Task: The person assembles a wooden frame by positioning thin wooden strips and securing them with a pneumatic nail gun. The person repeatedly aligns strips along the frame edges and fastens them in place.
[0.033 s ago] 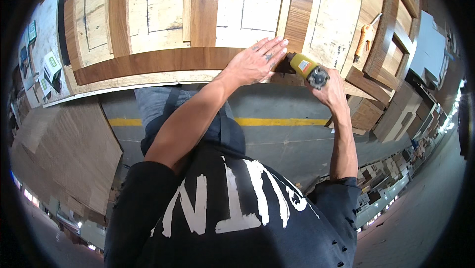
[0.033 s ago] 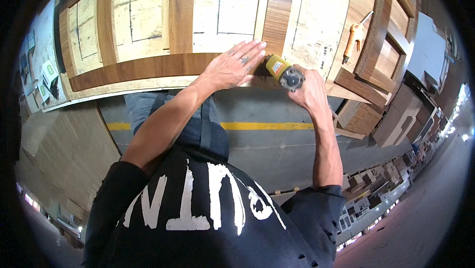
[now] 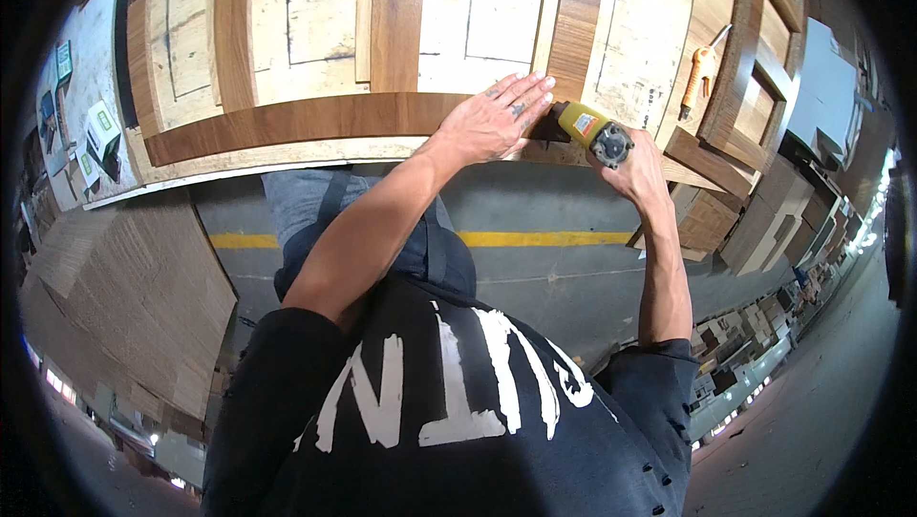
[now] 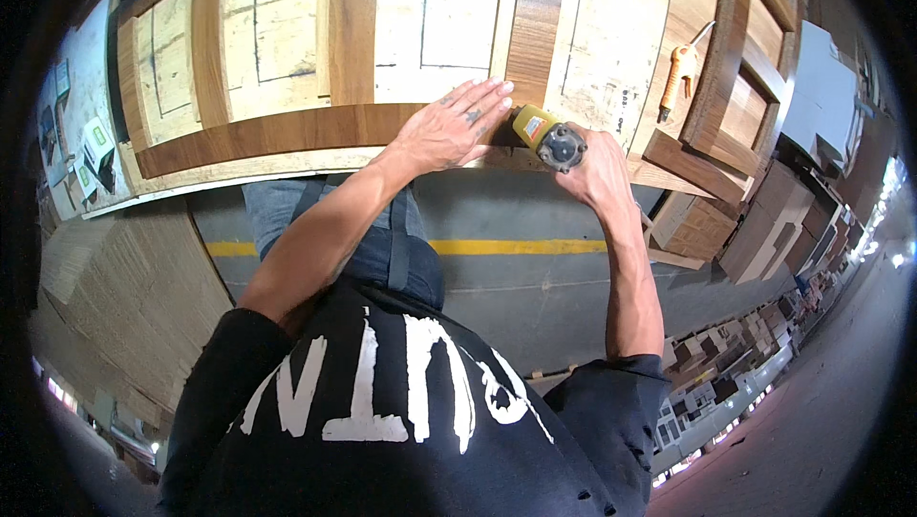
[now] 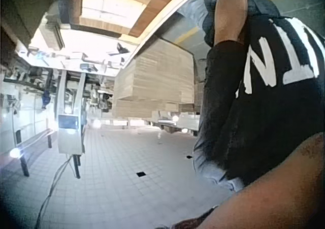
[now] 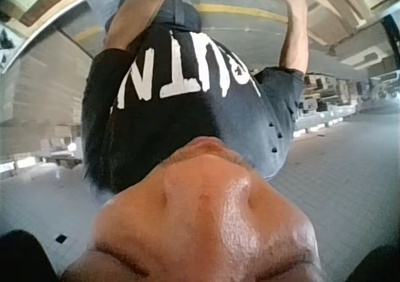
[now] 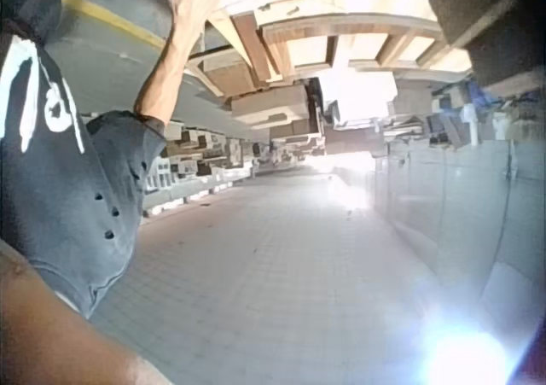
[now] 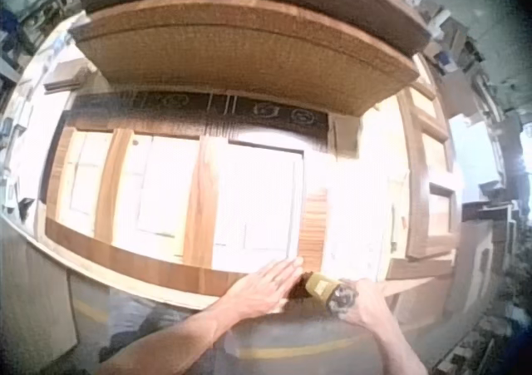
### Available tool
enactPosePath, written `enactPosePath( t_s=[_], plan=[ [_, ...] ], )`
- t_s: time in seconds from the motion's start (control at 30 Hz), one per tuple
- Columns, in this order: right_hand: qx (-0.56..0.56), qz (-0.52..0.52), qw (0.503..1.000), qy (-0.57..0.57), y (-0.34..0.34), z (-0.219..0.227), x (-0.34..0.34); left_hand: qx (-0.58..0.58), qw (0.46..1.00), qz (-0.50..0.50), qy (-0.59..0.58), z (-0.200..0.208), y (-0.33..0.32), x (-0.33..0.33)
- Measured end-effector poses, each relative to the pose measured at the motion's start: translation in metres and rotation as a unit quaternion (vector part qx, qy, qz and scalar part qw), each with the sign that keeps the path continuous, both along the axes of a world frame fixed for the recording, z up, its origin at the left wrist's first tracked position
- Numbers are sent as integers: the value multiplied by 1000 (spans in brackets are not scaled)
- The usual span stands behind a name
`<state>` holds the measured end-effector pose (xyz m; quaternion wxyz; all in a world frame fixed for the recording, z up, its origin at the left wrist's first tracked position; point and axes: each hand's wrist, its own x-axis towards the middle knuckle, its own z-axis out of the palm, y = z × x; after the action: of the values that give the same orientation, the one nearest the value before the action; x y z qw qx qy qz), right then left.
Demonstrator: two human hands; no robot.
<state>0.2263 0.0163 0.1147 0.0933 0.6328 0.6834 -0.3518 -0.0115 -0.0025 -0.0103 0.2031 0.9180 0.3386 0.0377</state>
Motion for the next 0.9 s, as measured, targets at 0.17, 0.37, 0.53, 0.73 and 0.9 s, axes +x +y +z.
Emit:
enactPosePath(
  t_s=[0.17,0.37,0.53,0.73,0.9],
  plan=[
    [-14,-17,999,-39,-10,9,-3,-46,998,36,34,9,2,-40],
    [39,-113,993,23,-70,2,-24,51,988,146,29,-14,-29,-178],
    [30,-182,979,82,-59,3,-93,41,989,136,43,-7,-32,-194],
    [25,-202,974,95,-25,-5,-154,40,989,141,-4,-8,-32,-196],
    [-26,-170,985,28,-4,-3,-186,39,987,151,-45,-11,-33,-197]
  ],
)
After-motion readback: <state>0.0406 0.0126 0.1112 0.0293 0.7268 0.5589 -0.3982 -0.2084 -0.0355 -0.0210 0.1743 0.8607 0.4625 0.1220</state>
